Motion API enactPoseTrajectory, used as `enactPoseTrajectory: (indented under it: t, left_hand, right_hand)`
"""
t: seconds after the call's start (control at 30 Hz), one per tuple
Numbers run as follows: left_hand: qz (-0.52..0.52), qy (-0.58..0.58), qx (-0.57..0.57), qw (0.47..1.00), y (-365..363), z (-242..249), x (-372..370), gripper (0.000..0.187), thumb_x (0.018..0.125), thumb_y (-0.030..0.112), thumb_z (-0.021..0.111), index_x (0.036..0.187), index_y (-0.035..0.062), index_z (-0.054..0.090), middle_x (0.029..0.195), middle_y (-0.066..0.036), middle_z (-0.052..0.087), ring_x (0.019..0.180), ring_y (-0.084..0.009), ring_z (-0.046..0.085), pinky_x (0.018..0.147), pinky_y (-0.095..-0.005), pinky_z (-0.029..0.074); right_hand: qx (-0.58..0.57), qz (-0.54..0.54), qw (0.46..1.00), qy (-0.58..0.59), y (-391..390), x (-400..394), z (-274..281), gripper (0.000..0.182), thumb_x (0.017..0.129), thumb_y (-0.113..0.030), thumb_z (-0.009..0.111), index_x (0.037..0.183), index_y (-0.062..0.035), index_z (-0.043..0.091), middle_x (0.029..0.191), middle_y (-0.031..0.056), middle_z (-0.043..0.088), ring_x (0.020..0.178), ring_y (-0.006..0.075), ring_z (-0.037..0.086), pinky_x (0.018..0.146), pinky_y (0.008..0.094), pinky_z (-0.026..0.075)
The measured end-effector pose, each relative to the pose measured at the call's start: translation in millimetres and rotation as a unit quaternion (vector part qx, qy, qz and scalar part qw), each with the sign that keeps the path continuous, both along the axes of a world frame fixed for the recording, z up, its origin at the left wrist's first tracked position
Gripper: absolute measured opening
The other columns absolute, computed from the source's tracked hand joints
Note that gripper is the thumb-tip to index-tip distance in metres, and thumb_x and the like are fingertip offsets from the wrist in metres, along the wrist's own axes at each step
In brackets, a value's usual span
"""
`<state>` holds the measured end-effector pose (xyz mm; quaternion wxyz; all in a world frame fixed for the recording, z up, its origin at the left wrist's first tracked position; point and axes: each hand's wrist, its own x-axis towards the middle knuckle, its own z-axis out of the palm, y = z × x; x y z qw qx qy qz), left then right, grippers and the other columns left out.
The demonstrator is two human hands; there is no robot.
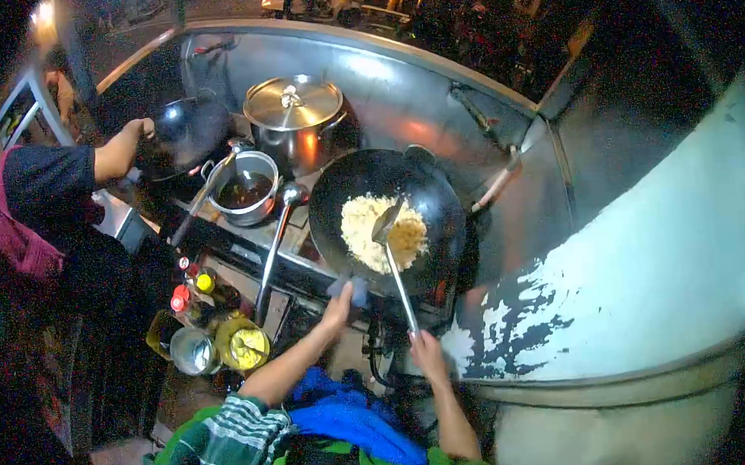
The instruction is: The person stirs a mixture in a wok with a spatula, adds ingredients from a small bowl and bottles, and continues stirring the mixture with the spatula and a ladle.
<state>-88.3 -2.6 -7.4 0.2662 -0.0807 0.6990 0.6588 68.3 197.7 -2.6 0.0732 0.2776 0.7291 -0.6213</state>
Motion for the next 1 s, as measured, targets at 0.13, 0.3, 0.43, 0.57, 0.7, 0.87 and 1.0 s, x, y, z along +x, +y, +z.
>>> enactPoseTrajectory:
  t: [0.13, 0.3, 0.43, 0.57, 0.7, 0.87, 1.0]
  left_hand:
    - [-0.017, -0.074, 0.057, 0.996, -54.4, -17.4, 48.7, 0.07, 0.088, 0.06, 0.044, 0.126, 0.0011, 0.05, 0.12, -0.01, 0.056, 0.108, -0.0212, 0.053, 0.081, -0.0345, 0.049]
    - [0.01, 0.014, 0.112, 0.994, -104.4, -31.5, 96.6, 0.052, 0.091, 0.043, 0.051, 0.123, 0.0029, 0.052, 0.113, -0.008, 0.059, 0.105, -0.0186, 0.054, 0.085, -0.0333, 0.046]
    - [0.028, -0.003, 0.067, 0.997, -130.0, 9.5, 106.5, 0.048, 0.088, 0.045, 0.056, 0.112, 0.0036, 0.057, 0.102, -0.002, 0.061, 0.089, -0.0129, 0.055, 0.081, -0.0283, 0.043]
    - [0.073, 0.011, 0.095, 0.993, -126.8, 24.9, 102.6, 0.043, 0.087, 0.038, 0.06, 0.114, 0.0045, 0.057, 0.104, -0.002, 0.06, 0.094, -0.0132, 0.055, 0.08, -0.0285, 0.045]
    - [0.036, -0.038, 0.126, 0.991, -128.5, 30.3, 101.1, 0.047, 0.086, 0.034, 0.064, 0.12, 0.0042, 0.054, 0.113, -0.006, 0.059, 0.105, -0.0156, 0.054, 0.087, -0.0297, 0.044]
    - [-0.002, 0.072, 0.139, 0.988, -124.6, 21.2, 100.4, 0.046, 0.086, 0.032, 0.065, 0.119, 0.0024, 0.054, 0.112, -0.006, 0.059, 0.104, -0.0152, 0.053, 0.093, -0.0309, 0.04]
    - [-0.147, 0.085, 0.058, 0.984, -94.6, -23.6, 75.5, 0.047, 0.091, 0.037, 0.056, 0.117, -0.0018, 0.053, 0.113, -0.009, 0.059, 0.106, -0.017, 0.052, 0.093, -0.0309, 0.04]
  right_hand:
    - [0.286, 0.092, 0.946, 0.125, 17.5, -19.4, -31.2, 0.023, 0.093, -0.025, 0.052, 0.099, -0.0043, 0.058, 0.066, -0.001, 0.049, 0.058, 0.0134, 0.049, 0.051, 0.0281, 0.042]
    - [0.319, 0.268, 0.905, 0.088, 54.5, -109.8, 150.8, 0.041, 0.082, -0.028, 0.065, 0.113, -0.0025, 0.059, 0.106, 0.0163, 0.063, 0.098, 0.0262, 0.061, 0.085, 0.0359, 0.046]
    - [0.443, 0.432, 0.783, -0.068, 65.0, -164.6, 281.0, 0.03, 0.075, -0.023, 0.069, 0.101, -0.0068, 0.067, 0.086, 0.0098, 0.068, 0.078, 0.0208, 0.064, 0.071, 0.0327, 0.051]
    - [0.525, 0.466, 0.709, -0.07, 41.1, -214.6, 230.3, 0.024, 0.069, -0.021, 0.072, 0.089, -0.0086, 0.071, 0.085, 0.014, 0.069, 0.08, 0.0282, 0.067, 0.076, 0.0388, 0.05]
    - [0.574, 0.438, 0.689, -0.058, 50.2, -226.1, 209.7, 0.024, 0.074, -0.02, 0.069, 0.096, -0.0097, 0.069, 0.092, 0.0129, 0.069, 0.087, 0.0291, 0.066, 0.077, 0.041, 0.049]
    - [0.584, 0.419, 0.668, -0.194, 22.3, -189.0, 291.7, 0.016, 0.077, -0.012, 0.062, 0.088, -0.0146, 0.073, 0.091, 0.0125, 0.069, 0.087, 0.0289, 0.066, 0.078, 0.0415, 0.05]
    - [0.643, 0.389, 0.654, -0.079, 58.2, -213.5, 175.0, 0.025, 0.085, -0.021, 0.049, 0.099, -0.0207, 0.07, 0.093, 0.0109, 0.069, 0.093, 0.0284, 0.065, 0.081, 0.0425, 0.05]
